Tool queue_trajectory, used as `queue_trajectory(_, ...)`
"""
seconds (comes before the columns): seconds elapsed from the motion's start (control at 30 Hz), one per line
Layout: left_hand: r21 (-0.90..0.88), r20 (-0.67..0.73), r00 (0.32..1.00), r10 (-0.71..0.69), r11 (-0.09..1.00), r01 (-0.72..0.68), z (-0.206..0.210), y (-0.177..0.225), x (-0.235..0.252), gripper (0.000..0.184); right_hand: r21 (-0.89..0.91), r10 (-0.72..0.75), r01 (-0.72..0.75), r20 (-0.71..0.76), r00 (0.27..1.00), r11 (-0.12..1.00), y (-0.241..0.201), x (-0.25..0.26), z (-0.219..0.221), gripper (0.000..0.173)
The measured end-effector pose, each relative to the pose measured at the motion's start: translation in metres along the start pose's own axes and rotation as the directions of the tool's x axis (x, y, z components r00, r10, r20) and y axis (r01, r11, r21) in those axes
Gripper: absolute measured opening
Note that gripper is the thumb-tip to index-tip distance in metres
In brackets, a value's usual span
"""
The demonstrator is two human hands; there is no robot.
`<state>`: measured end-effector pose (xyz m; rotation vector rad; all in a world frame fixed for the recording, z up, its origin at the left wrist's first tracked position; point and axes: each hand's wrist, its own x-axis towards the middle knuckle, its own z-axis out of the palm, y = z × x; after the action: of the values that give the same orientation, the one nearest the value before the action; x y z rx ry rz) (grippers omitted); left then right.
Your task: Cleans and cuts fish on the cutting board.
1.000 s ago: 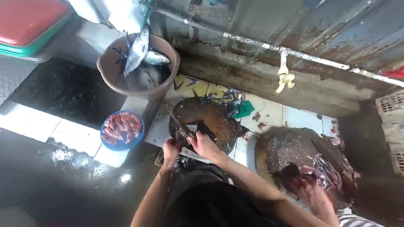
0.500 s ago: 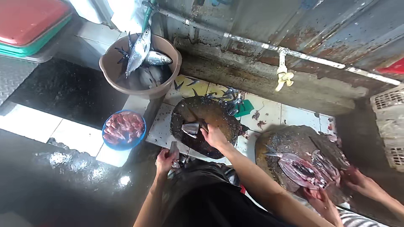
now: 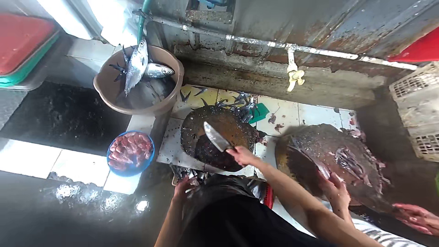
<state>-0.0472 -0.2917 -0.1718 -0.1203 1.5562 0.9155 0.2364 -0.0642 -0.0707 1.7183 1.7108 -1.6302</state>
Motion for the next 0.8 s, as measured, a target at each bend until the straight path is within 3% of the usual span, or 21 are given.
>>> queue_trajectory(0.1, 0.212, -0.074, 0.996, -0.053, 0.975, 0.067, -0.007, -0.004, 0.01, 0.041, 0.069, 0.072, -0.057, -0.225, 0.972, 0.996, 0.037, 0.003, -0.05, 0.063)
queue_trajectory(0.2, 0.278, -0.099, 0.995, -0.034, 0.959, 0.061, -0.019, -0.005, 0.011, 0.041, 0.042, 0.041, -0.025, -0.46, 0.887, 0.999, 0.049, -0.007, -0.075, 0.059)
queue_trajectory(0.33, 0.168, -0.22, 0.974, -0.055, 0.981, 0.093, -0.049, -0.009, 0.01, 0.042, 0.119, -0.029, 0.129, -0.618, 0.786, 0.984, 0.048, -0.022, -0.062, 0.056)
queue_trajectory(0.4, 0.081, -0.337, 0.942, -0.008, 0.996, 0.038, -0.059, -0.005, 0.003, 0.04, 0.005, -0.142, 0.201, -0.686, 0.713, 0.98, 0.05, -0.023, -0.044, 0.056)
queue_trajectory(0.43, 0.059, -0.383, 0.923, 0.036, 0.998, -0.014, -0.061, 0.001, -0.004, 0.038, -0.076, -0.178, 0.172, -0.678, 0.713, 0.982, 0.049, -0.027, -0.034, 0.058)
queue_trajectory(0.5, 0.088, -0.412, 0.884, 0.221, 0.975, -0.203, -0.053, 0.027, -0.021, 0.033, -0.219, -0.136, 0.006, -0.584, 0.801, 0.976, 0.04, -0.029, -0.021, 0.063)
queue_trajectory(0.6, 0.194, -0.202, 0.752, 0.627, 0.778, -0.597, -0.017, 0.096, -0.065, 0.024, -0.269, -0.035, -0.115, -0.496, 0.868, 0.956, 0.033, -0.021, -0.015, 0.061)
queue_trajectory(0.67, 0.256, 0.036, 0.577, 0.816, 0.55, -0.795, 0.017, 0.158, -0.101, 0.023, -0.229, -0.014, -0.113, -0.488, 0.873, 0.967, 0.031, -0.021, -0.018, 0.06)
queue_trajectory(0.73, 0.377, 0.205, 0.392, 0.897, 0.298, -0.877, 0.046, 0.224, -0.123, 0.025, -0.222, -0.016, -0.115, -0.511, 0.86, 0.968, 0.034, -0.019, -0.017, 0.06)
queue_trajectory(0.8, 0.55, 0.228, 0.302, 0.926, 0.134, -0.824, 0.065, 0.288, -0.118, 0.028, -0.229, -0.016, -0.122, -0.522, 0.853, 0.966, 0.036, -0.017, -0.016, 0.061)
